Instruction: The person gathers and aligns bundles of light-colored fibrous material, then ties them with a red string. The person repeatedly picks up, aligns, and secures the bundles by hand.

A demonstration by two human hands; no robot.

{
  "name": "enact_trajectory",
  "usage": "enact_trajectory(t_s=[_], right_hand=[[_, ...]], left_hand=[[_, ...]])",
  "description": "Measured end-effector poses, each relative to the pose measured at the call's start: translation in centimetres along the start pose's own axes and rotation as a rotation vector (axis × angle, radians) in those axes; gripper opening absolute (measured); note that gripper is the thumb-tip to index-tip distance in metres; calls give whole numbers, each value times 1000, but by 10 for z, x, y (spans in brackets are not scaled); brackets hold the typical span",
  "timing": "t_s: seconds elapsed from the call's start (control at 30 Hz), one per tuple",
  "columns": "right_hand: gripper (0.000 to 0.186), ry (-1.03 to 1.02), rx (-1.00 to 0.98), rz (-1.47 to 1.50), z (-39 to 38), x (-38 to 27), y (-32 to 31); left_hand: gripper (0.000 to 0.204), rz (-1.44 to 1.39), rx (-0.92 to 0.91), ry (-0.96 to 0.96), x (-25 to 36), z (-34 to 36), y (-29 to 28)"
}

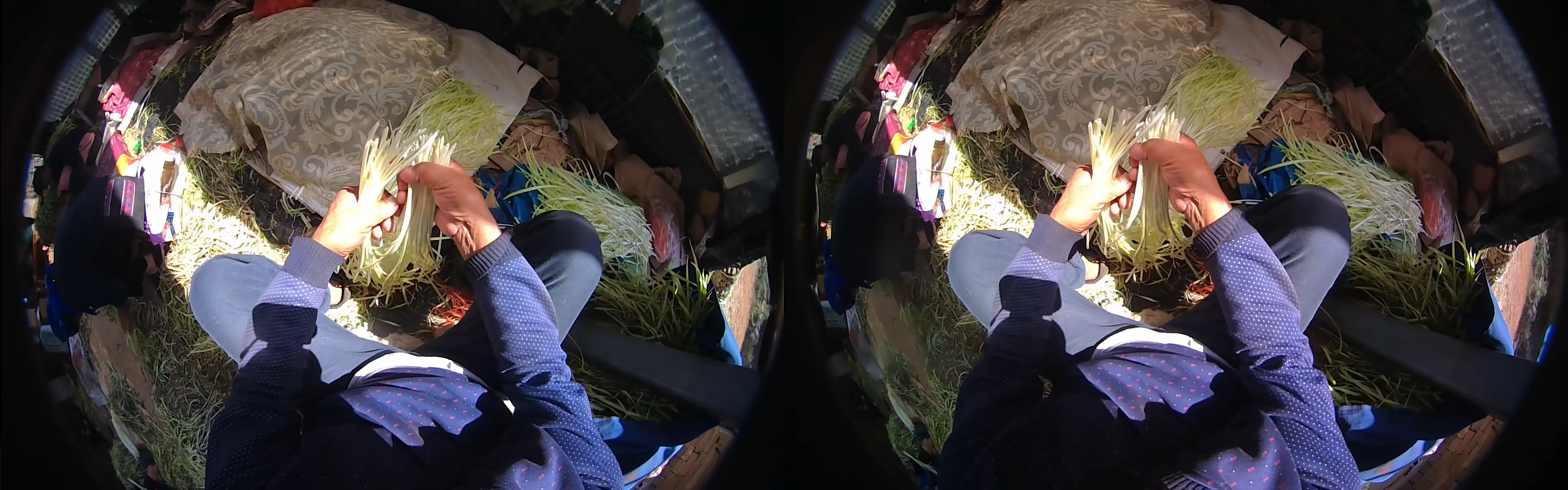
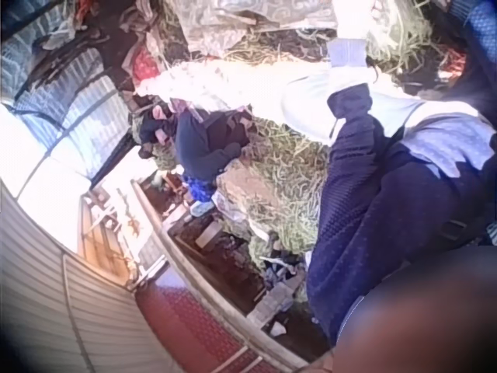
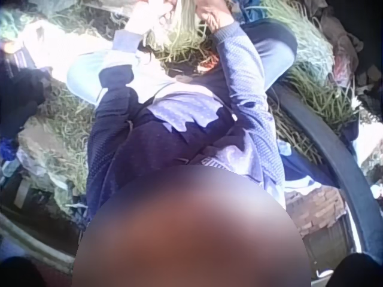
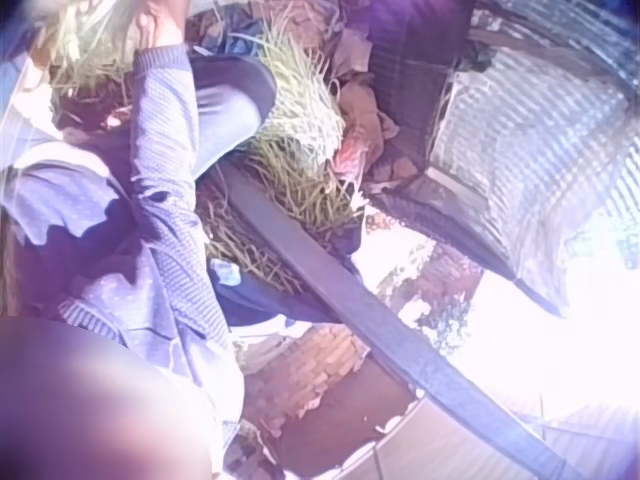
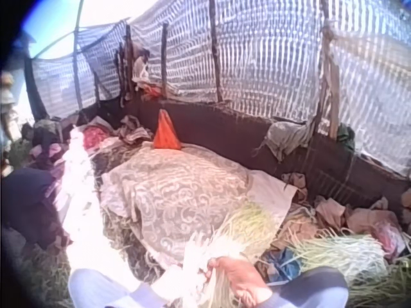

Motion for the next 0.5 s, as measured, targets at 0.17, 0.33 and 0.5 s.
enact_trajectory(t_s=[0.17, 0.33, 0.5], right_hand=[[16, -4, -10, -8, -2, 0, -2], [17, 18, 35, -63, 1, 0, -6], [16, -100, 39, 17, 1, -7, -10]], left_hand=[[35, 6, -36, -32, 7, -2, 4], [36, -62, -48, 11, 2, -1, 6], [32, -211, 82, 19, -2, 3, -1]])
Point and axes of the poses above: each hand's wrist, its own z-axis towards the middle knuckle, its own y-axis out of the palm, x = y × z, the point moved 1 cm from there along z, towards the middle knuckle, and after that the axes turned 14 degrees about -y, right-handed, at the moved point
